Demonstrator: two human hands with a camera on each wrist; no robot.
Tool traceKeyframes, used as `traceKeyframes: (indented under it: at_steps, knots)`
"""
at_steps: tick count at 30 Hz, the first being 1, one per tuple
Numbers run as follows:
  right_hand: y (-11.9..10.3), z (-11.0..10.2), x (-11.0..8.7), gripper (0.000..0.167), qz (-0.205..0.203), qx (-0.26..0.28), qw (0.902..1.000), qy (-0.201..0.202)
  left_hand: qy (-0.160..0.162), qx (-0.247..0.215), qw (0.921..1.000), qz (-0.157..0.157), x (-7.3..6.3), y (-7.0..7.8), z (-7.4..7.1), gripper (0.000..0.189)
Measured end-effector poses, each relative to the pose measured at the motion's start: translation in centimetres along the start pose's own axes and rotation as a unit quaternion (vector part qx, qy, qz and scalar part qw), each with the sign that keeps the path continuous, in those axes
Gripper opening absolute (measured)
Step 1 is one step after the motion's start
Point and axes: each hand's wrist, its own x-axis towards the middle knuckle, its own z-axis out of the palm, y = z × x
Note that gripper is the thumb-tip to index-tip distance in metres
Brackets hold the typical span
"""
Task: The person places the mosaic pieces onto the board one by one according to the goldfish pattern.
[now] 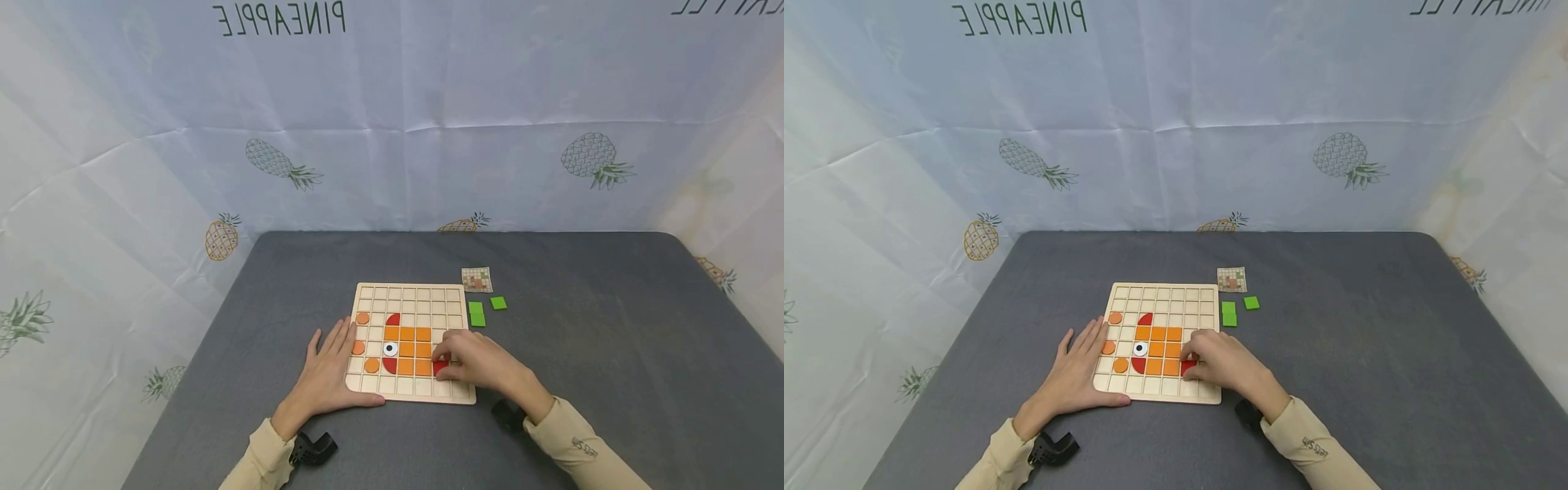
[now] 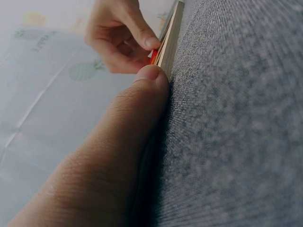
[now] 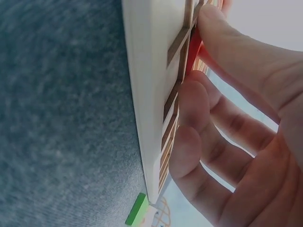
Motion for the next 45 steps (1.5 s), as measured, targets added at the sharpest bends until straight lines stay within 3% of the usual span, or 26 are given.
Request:
traceKeyframes:
  at_steps: [10, 21, 32, 45]
  knots:
    - [0.1, -0.1, 0.0, 0.02, 0.008, 0.011, 0.9999, -0.007, 0.0, 0.001, 1.0, -0.002, 0.0, 0.1, 0.0, 0.146]
    - [0.0, 0.0, 0.1, 0.016, -0.012, -0.001, 0.9999, 0.004, -0.001, 0.005, 1.0, -0.002, 0.2, 0.0, 0.0, 0.146]
    - [0.4, -0.3, 0.0, 0.023, 0.006, 0.021, 0.9998, -0.005, -0.003, 0.002, 1.0, -0.005, 0.1, 0.0, 0.0, 0.146]
    - [3.3, -2.9, -0.9, 0.029, 0.064, -0.02, 0.995, 0.074, -0.004, 0.004, 0.9999, -0.008, 0.0, 0.2, -0.1, 0.145]
